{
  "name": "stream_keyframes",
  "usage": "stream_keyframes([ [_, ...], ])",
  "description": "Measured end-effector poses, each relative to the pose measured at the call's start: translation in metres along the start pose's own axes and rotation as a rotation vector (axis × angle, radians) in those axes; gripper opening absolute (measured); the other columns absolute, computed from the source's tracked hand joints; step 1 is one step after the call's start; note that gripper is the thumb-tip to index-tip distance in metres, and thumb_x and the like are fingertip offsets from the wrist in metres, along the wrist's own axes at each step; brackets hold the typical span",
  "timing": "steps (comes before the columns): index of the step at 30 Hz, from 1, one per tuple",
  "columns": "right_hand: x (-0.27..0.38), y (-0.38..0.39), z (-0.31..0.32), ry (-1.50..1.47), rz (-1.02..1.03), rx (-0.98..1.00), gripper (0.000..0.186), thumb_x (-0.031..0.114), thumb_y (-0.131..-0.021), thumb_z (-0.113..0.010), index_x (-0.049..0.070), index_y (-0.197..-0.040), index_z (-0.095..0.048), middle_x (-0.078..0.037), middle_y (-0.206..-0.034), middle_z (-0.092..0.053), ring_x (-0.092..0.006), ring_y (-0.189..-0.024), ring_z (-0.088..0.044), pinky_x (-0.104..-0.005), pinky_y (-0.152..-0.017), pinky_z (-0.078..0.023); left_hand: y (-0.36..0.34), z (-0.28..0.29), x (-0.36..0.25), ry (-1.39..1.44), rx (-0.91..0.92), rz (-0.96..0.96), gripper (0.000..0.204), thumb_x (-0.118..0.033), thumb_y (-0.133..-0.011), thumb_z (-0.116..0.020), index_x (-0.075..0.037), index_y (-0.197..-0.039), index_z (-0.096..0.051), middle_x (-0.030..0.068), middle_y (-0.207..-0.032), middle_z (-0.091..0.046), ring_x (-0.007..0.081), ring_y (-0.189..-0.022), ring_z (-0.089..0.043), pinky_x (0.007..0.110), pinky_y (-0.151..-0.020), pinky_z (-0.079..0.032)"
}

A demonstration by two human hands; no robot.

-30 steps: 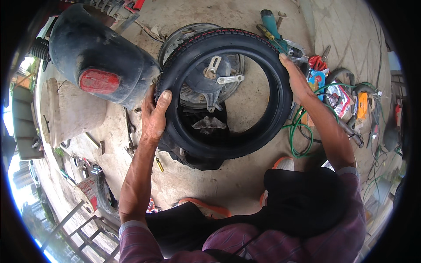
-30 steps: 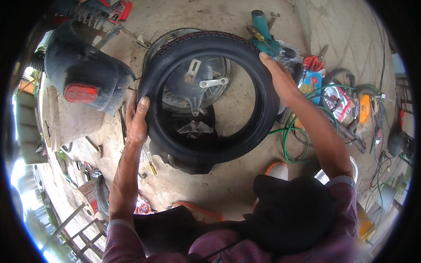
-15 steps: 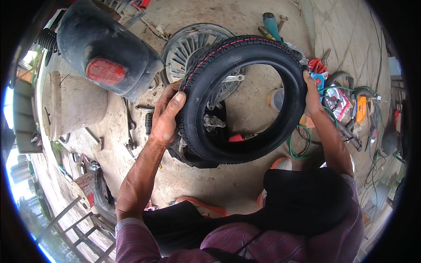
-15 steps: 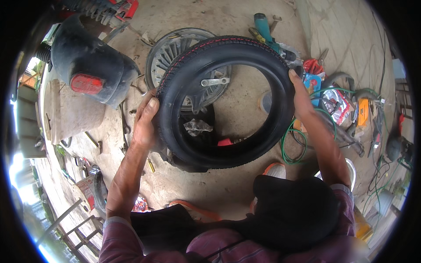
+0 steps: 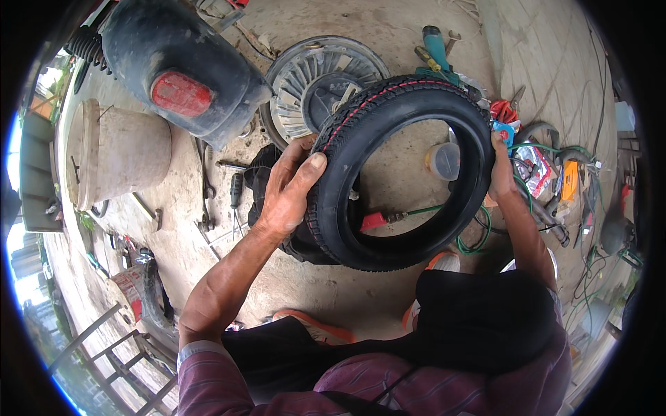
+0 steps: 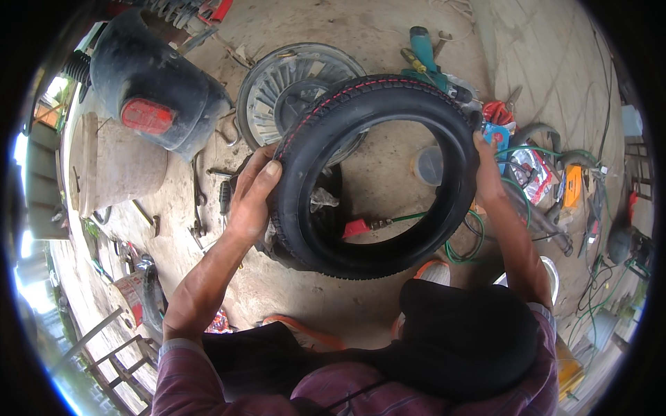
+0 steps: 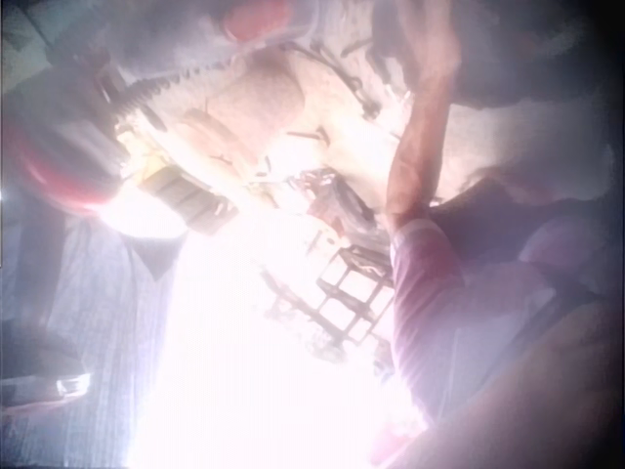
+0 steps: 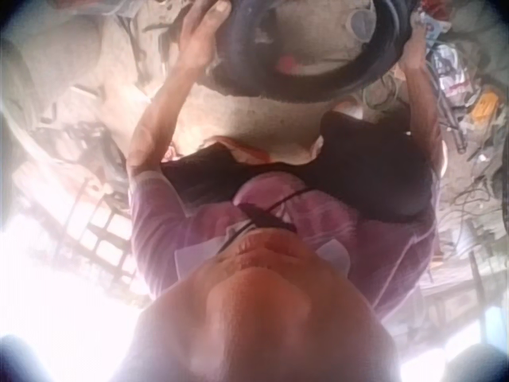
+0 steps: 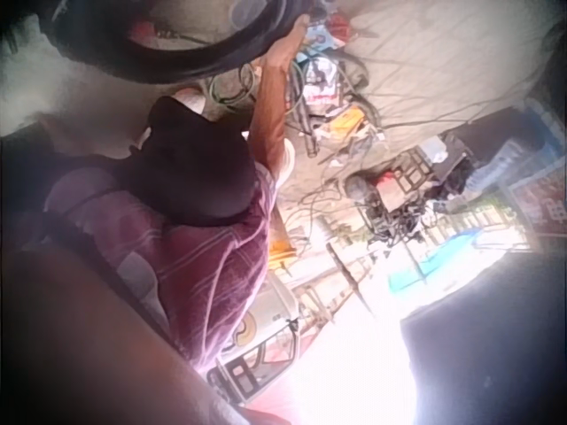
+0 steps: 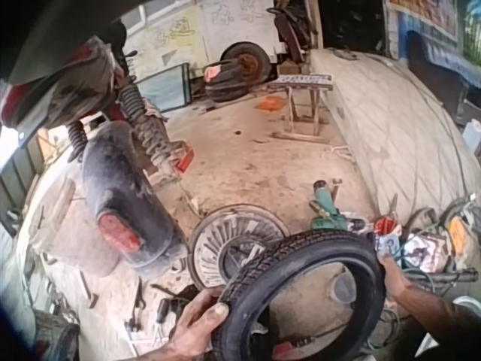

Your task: The person mounts a motorcycle tire onto a wheel rim. They position the tire over the rim, then use a yellow-handled screwdriver to pry the tire bead over the rim edge, working around the circumference until the tire is fully seated.

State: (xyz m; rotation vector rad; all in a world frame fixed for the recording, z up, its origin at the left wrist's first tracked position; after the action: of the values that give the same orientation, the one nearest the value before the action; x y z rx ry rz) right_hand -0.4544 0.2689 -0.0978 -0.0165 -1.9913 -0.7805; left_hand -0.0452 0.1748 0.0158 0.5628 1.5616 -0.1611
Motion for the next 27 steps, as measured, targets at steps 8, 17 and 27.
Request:
stream_keyframes([
  [8, 0.0, 0.021, -0.018, 0.134, -0.088, -0.004, 0.062, 0.063, -0.104, -0.046, 0.008, -0.124, -0.068, -0.01, -0.099, -0.072, -0.0247, -0.083, -0.07, -0.0433, -0.071, -0.062, 0.006, -0.004, -0.005, -0.037, -0.016, -0.001, 0.057, -0.036, -0.104, -0.062, 0.005, -0.142, -0.052, 0.0117, -0.128, -0.065, 0.016, -0.116, -0.058, 0.032, -0.104, -0.045],
  [17, 0.0, 0.028, -0.023, 0.102, -0.075, 0.024, 0.065, 0.063, -0.106, -0.042, 0.006, -0.128, -0.066, -0.012, -0.104, -0.073, -0.0274, -0.086, -0.071, -0.0453, -0.076, -0.063, 0.014, -0.007, -0.012, -0.086, -0.051, -0.02, 0.069, -0.044, -0.099, -0.066, 0.008, -0.142, -0.05, 0.0124, -0.12, -0.063, 0.0155, -0.111, -0.057, 0.031, -0.1, -0.046],
  [27, 0.019, 0.026, -0.034, -0.184, 0.133, 0.046, 0.071, 0.062, -0.108, -0.034, 0.004, -0.139, -0.061, -0.016, -0.119, -0.072, -0.0281, -0.101, -0.071, -0.042, -0.092, -0.059, 0.032, -0.027, -0.05, -0.2, -0.024, -0.317, 0.065, -0.046, -0.1, -0.064, 0.007, -0.135, -0.052, 0.0128, -0.114, -0.063, 0.0164, -0.106, -0.058, 0.033, -0.096, -0.047],
])
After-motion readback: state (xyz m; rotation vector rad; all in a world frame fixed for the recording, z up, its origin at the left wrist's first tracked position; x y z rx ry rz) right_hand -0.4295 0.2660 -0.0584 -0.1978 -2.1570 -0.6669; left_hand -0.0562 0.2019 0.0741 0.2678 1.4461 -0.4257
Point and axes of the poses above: each hand's wrist, its own y-axis away from the middle knuckle, its own z-axis out of the back of the hand, x = y × z, the point moved 3 cm from there along -y, towards the middle knuckle
